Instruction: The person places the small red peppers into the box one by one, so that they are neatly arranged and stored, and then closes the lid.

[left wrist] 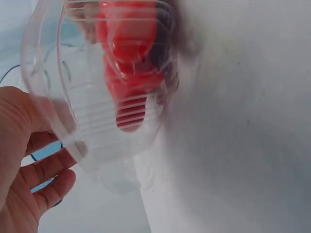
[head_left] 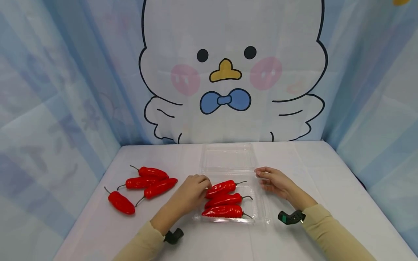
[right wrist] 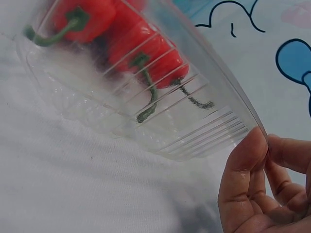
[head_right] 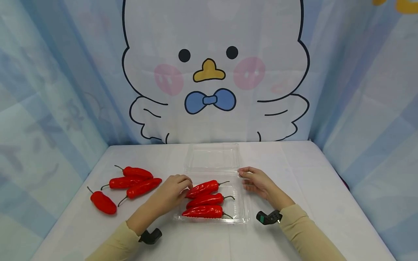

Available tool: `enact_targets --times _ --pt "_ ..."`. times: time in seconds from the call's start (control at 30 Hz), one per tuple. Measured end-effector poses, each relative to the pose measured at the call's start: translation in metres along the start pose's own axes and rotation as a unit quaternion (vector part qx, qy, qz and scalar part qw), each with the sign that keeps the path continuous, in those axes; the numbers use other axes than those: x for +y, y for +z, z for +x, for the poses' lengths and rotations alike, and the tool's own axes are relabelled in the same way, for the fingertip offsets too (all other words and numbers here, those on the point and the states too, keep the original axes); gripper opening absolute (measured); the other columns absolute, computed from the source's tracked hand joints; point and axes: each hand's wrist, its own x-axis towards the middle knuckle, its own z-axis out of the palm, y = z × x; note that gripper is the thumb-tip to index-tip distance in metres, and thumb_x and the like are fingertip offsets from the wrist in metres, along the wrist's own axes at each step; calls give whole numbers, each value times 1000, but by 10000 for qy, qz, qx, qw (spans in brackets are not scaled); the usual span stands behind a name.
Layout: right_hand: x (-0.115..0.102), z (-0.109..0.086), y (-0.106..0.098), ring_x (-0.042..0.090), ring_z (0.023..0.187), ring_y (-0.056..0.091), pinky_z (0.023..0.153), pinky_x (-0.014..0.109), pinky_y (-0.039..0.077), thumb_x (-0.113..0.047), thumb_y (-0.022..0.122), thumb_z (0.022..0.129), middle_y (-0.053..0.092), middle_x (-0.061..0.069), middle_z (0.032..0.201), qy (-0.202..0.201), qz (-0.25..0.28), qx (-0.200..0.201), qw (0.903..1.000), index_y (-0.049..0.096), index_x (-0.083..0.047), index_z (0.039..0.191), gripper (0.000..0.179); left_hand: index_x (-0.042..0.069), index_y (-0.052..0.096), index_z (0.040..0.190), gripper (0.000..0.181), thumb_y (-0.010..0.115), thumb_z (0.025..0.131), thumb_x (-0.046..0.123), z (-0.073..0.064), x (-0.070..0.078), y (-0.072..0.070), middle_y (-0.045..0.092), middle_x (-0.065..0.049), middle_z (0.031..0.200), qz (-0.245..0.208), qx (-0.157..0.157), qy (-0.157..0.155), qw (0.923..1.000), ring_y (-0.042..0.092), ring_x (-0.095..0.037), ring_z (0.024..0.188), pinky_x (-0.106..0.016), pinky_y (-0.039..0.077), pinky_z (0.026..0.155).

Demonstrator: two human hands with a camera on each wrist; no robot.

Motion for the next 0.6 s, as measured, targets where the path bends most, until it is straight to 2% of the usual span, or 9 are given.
enact_targets --times 0.17,0.3,0.43,0.6 --pt "1 0 -2 11 80 58 69 19 56 -21 61 105 63 2 112 -29 -1 30 10000 57 -5 132 32 19 71 103 18 81 88 15 -8 -7 -4 70 2 108 169 457 -396 9980 65 -16 95 -35 58 90" --pt "1 0 -2 11 81 58 69 19 56 -21 61 105 63 2 112 -50 -20 32 10000 57 -5 132 32 17 71 102 20 83 86 12 -16 -13 -10 71 -2 107 294 744 -889 9928 65 -19 91 -35 59 88" --pt "2 -1 -2 11 81 58 69 19 57 -21 61 105 63 2 112 -26 11 42 10000 57 -4 133 33 15 71 102 22 83 85 9 -25 -20 -16 71 -5 107 286 825 -1435 9858 64 -21 91 -36 60 87" --pt "2 -2 -2 11 80 59 69 19 57 -21 61 105 63 2 112 -31 31 48 10000 57 -4 133 33 12 71 105 28 86 81 6 -42 -36 -19 71 -8 106 333 810 -1905 9778 65 -24 93 -37 61 87"
